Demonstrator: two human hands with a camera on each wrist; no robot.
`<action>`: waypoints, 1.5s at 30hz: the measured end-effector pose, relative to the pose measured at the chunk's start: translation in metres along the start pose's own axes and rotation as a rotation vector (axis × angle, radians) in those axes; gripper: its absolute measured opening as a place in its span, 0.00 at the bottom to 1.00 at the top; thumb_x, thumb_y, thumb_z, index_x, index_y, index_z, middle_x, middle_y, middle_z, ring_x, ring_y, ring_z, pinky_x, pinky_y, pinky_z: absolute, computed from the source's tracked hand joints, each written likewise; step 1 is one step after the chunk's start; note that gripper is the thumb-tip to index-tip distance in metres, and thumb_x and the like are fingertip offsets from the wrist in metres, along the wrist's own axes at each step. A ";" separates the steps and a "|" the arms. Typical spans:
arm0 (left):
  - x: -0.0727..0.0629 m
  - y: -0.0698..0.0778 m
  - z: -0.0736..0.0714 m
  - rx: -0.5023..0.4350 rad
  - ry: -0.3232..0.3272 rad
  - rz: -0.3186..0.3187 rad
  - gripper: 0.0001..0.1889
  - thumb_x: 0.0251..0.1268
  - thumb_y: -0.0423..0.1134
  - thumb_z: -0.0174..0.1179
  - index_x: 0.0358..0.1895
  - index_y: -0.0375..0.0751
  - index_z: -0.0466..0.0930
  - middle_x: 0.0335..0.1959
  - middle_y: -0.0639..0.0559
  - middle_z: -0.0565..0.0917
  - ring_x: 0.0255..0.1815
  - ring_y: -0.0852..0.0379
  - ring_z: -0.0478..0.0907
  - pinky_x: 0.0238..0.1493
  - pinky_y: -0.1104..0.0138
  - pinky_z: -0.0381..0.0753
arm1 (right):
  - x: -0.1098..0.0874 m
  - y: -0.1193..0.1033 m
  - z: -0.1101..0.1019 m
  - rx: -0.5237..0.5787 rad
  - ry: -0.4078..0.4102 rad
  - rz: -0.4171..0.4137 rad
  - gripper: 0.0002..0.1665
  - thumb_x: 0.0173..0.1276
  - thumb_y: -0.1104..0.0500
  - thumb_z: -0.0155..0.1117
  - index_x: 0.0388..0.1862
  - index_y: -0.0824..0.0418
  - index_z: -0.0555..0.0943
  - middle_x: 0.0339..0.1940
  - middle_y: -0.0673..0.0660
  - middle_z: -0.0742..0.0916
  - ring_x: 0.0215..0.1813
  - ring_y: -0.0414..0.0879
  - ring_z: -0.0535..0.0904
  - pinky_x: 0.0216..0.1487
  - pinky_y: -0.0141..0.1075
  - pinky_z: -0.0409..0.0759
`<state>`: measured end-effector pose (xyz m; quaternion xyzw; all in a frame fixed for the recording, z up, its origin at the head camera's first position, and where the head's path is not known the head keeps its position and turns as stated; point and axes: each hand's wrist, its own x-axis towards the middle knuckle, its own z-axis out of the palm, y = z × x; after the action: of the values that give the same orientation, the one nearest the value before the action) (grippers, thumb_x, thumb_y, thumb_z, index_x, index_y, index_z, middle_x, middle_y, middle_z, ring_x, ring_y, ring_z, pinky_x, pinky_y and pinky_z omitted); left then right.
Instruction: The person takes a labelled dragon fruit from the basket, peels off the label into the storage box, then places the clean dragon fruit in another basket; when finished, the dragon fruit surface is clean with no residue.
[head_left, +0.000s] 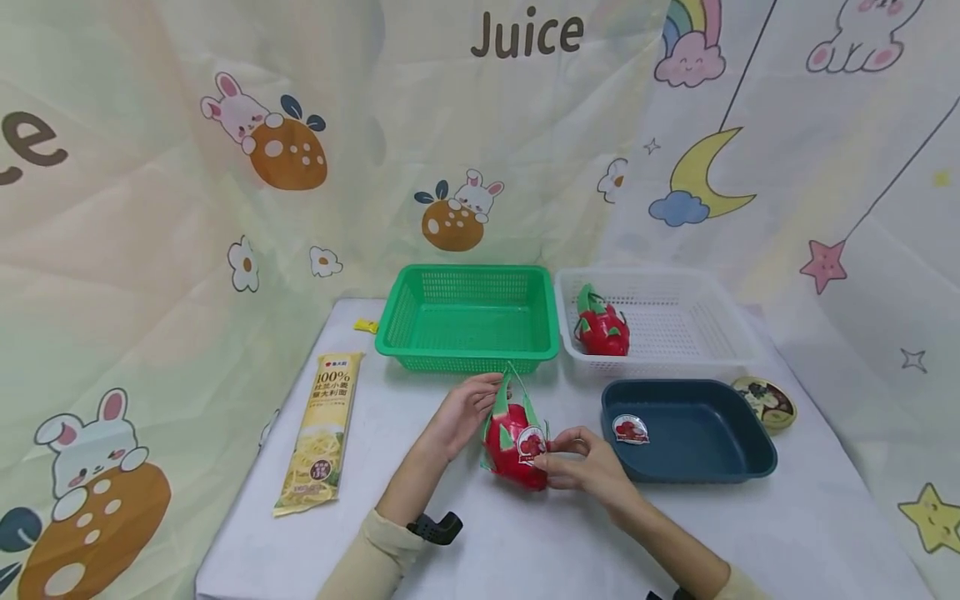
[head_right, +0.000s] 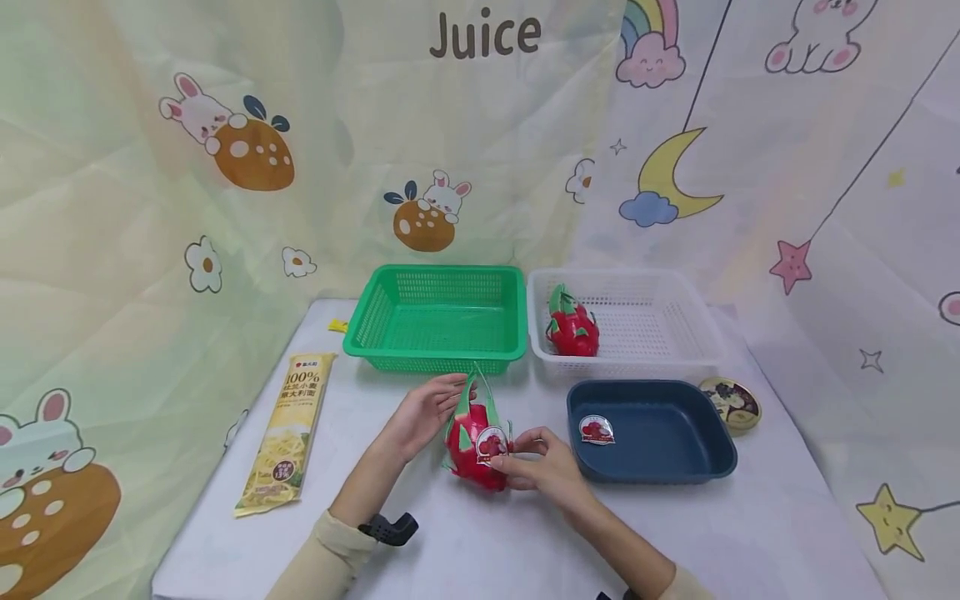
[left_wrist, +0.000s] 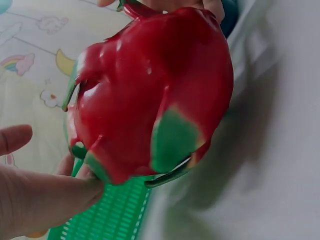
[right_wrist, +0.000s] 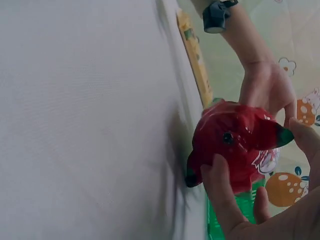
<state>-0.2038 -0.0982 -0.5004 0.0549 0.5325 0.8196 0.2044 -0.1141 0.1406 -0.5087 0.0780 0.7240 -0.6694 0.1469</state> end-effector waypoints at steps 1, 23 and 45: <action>0.000 0.000 0.000 0.019 0.006 -0.005 0.27 0.78 0.34 0.44 0.75 0.24 0.59 0.76 0.26 0.65 0.80 0.33 0.59 0.81 0.53 0.58 | 0.000 0.000 0.000 0.001 -0.003 -0.006 0.34 0.64 0.51 0.79 0.58 0.66 0.73 0.57 0.65 0.83 0.48 0.54 0.89 0.45 0.51 0.90; 0.012 0.007 -0.019 0.323 0.097 -0.047 0.27 0.76 0.35 0.56 0.73 0.30 0.66 0.63 0.29 0.79 0.62 0.42 0.81 0.70 0.51 0.75 | 0.025 -0.037 -0.005 -0.002 -0.039 -0.251 0.21 0.72 0.63 0.70 0.59 0.72 0.77 0.53 0.68 0.89 0.51 0.57 0.89 0.53 0.43 0.88; 0.010 -0.001 -0.017 1.079 0.345 0.044 0.30 0.72 0.48 0.59 0.68 0.32 0.71 0.59 0.32 0.80 0.60 0.37 0.78 0.57 0.43 0.82 | 0.043 -0.053 -0.001 -0.139 -0.241 -0.205 0.25 0.77 0.60 0.64 0.66 0.74 0.76 0.55 0.69 0.89 0.55 0.61 0.88 0.58 0.58 0.84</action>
<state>-0.2174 -0.1084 -0.5101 0.0278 0.9004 0.4323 0.0400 -0.1712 0.1334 -0.4719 -0.0873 0.7499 -0.6337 0.1687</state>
